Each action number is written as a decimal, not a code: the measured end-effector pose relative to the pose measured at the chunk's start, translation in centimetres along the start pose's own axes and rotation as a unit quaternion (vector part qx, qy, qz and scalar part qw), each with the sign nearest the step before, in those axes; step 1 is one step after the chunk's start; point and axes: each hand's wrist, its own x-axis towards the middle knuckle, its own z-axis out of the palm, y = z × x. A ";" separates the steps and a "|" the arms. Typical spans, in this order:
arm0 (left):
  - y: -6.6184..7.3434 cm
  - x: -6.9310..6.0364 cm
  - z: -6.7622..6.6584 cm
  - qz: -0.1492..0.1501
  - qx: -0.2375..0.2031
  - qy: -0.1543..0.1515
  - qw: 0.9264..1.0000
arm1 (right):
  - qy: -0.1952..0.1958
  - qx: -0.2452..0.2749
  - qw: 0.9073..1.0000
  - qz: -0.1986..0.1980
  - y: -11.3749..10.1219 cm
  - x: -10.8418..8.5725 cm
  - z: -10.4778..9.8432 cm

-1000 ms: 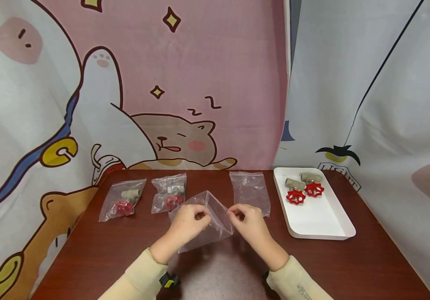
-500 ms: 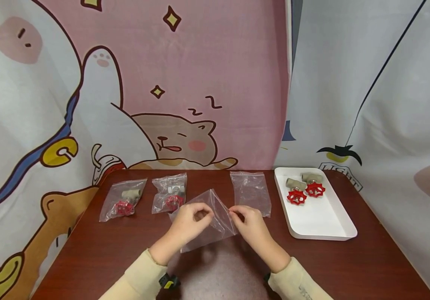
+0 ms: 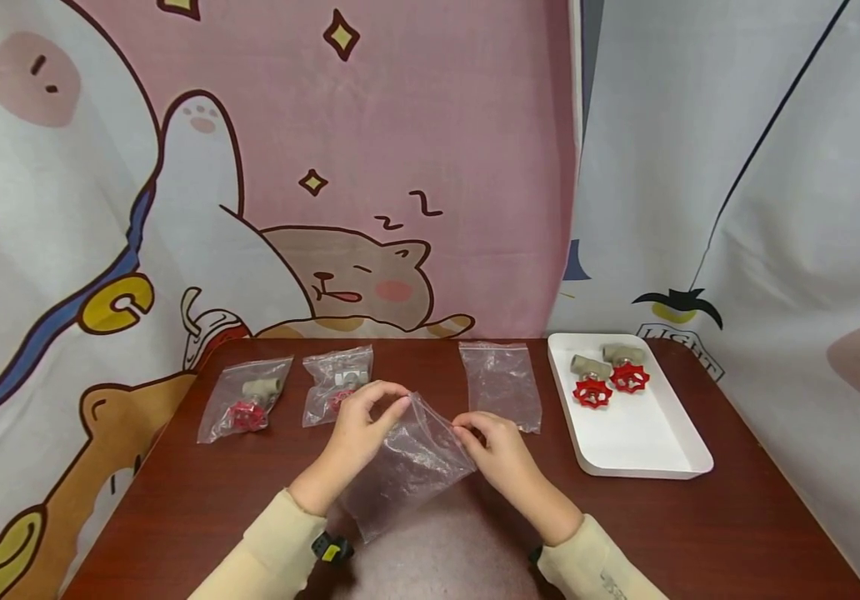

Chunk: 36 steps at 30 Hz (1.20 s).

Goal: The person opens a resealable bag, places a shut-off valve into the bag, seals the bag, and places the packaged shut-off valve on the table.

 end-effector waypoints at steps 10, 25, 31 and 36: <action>0.5 0.2 0.1 -0.010 -0.037 0.010 0.999 | 0.021 -0.034 0.999 -0.019 -0.3 0.7 -0.4; 1.6 0.5 0.3 0.112 -0.028 -0.022 0.993 | -0.007 0.090 0.984 -0.151 -1.5 1.4 0.3; 1.5 0.6 -0.2 0.166 0.022 -0.015 0.986 | -0.068 0.041 0.987 -0.138 -1.9 1.4 -0.3; 1.2 0.5 -0.2 0.184 0.031 -0.016 0.982 | -0.091 -0.012 0.987 -0.130 -2.2 1.6 -1.0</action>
